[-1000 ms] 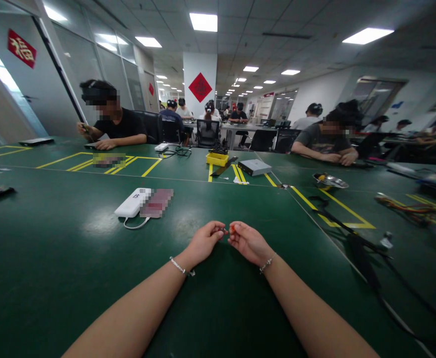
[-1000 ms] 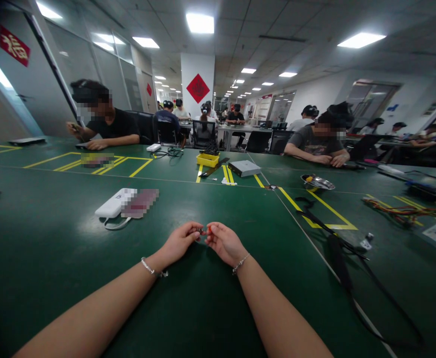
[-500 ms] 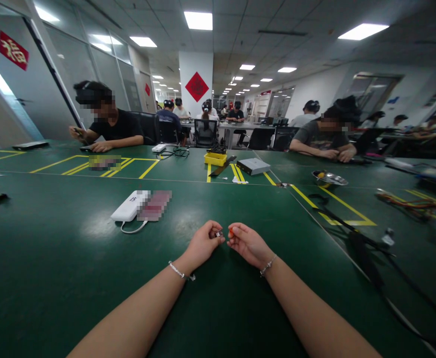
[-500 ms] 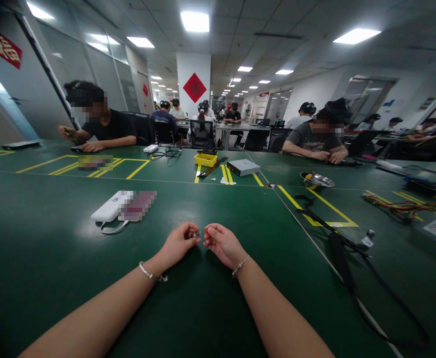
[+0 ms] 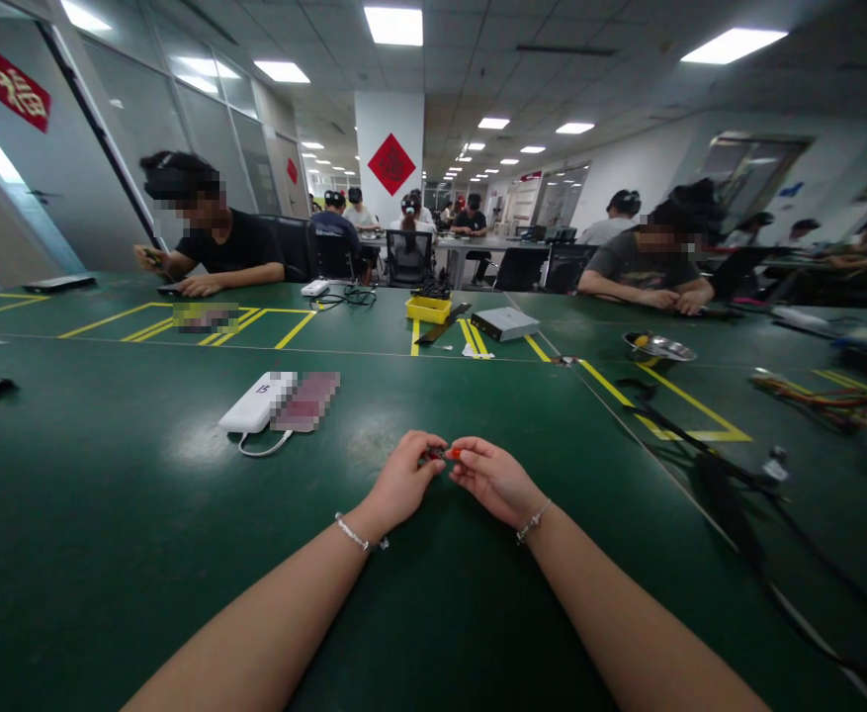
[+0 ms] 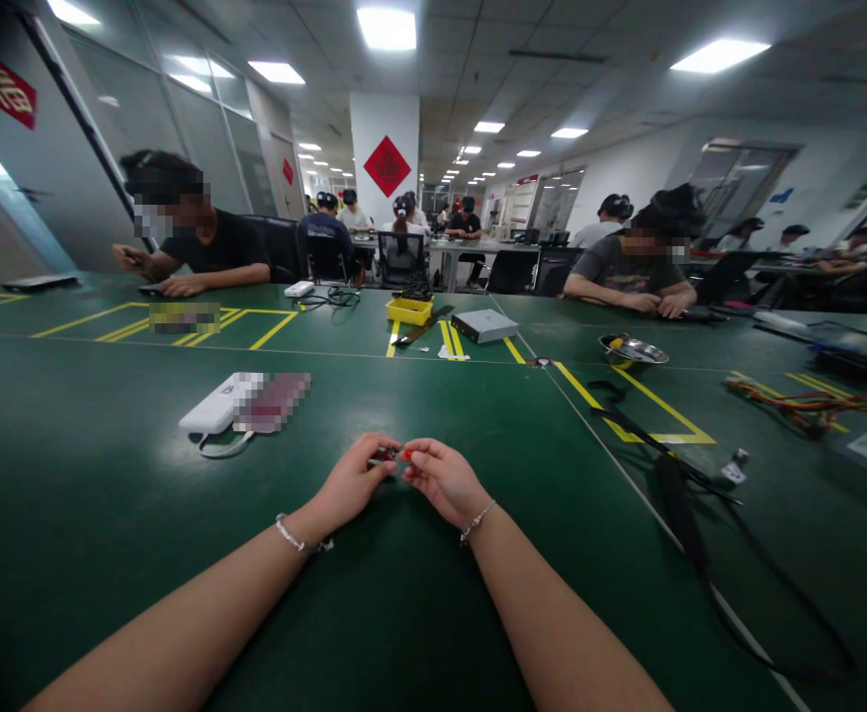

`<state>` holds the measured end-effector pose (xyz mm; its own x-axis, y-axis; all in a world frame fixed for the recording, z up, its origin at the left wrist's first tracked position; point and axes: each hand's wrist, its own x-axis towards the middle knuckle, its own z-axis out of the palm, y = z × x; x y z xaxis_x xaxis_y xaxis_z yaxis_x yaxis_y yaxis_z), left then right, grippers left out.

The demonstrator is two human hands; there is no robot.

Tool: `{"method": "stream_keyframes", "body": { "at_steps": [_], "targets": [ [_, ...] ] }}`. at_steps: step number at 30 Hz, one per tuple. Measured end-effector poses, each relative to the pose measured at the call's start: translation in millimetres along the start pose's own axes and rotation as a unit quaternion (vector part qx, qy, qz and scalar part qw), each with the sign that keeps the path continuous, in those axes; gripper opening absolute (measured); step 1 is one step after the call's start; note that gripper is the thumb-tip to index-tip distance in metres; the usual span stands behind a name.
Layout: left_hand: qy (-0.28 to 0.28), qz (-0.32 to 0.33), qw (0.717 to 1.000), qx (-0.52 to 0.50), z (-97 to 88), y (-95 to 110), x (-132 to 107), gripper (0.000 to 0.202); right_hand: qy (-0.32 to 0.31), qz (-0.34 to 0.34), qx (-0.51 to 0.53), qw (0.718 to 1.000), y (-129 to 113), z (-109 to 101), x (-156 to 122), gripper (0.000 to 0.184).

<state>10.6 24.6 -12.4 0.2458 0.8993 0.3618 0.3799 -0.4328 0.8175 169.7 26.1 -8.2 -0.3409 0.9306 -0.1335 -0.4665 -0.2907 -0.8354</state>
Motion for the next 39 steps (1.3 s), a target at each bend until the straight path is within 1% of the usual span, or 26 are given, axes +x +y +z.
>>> {"method": "stream_keyframes", "body": {
  "at_steps": [2, 5, 8, 10, 12, 15, 17, 21, 24, 27, 31, 35, 39],
  "targets": [
    [-0.004, -0.004, 1.000, 0.003, -0.3, -0.2, 0.5, 0.023, -0.001, 0.000, 0.003, 1.000, -0.4, -0.2, -0.1, 0.019],
    [-0.017, -0.042, 0.999, -0.023, -1.1, -0.6, 1.4, 0.023, 0.005, 0.005, 0.005, 1.000, -1.4, -0.1, -0.6, 0.018],
    [-0.055, -0.102, 0.986, -0.116, -3.3, -1.1, 3.1, 0.025, 0.004, 0.005, 0.006, 1.000, -2.0, 0.0, -1.5, 0.017],
    [-0.063, -0.133, 0.971, -0.188, -5.4, -0.9, 4.2, 0.027, 0.001, 0.005, 0.008, 1.000, -2.2, 0.0, -2.2, 0.015],
    [-0.055, -0.148, 0.958, -0.240, -7.2, 0.0, 4.7, 0.030, 0.001, 0.007, 0.009, 1.000, -2.4, 0.2, -2.6, 0.015],
    [-0.052, -0.148, 0.948, -0.278, -8.6, 2.4, 4.4, 0.031, 0.006, 0.007, 0.011, 1.000, -2.4, 0.6, -3.1, 0.017],
    [-0.057, -0.142, 0.947, -0.281, -8.5, 3.8, 3.9, 0.027, 0.008, 0.002, 0.012, 1.000, -2.1, 0.8, -3.3, 0.019],
    [-0.071, -0.120, 0.956, -0.258, -7.7, 4.8, 3.7, 0.021, 0.007, -0.010, 0.014, 1.000, -0.9, 1.0, -4.0, 0.020],
    [-0.081, -0.105, 0.965, -0.226, -7.0, 4.4, 3.5, 0.022, 0.013, -0.014, 0.018, 1.000, -0.6, 1.6, -3.9, 0.017],
    [-0.090, -0.107, 0.971, -0.196, -5.4, 4.7, 2.7, 0.022, 0.018, -0.014, 0.021, 1.000, -0.5, 2.1, -2.7, 0.014],
    [-0.102, -0.107, 0.968, -0.201, -3.5, 6.9, 1.1, 0.022, 0.032, -0.030, 0.018, 0.999, 0.9, 2.7, -0.6, 0.015],
    [-0.106, -0.120, 0.966, -0.203, -3.1, 7.4, 0.6, 0.024, 0.050, -0.065, -0.028, 0.996, 4.5, 5.2, -0.3, 0.016],
    [-0.113, -0.121, 0.963, -0.213, -1.7, 4.6, 0.3, 0.025, 0.075, -0.092, -0.127, 0.985, 8.2, 9.2, -0.5, 0.015]
  ]
}}
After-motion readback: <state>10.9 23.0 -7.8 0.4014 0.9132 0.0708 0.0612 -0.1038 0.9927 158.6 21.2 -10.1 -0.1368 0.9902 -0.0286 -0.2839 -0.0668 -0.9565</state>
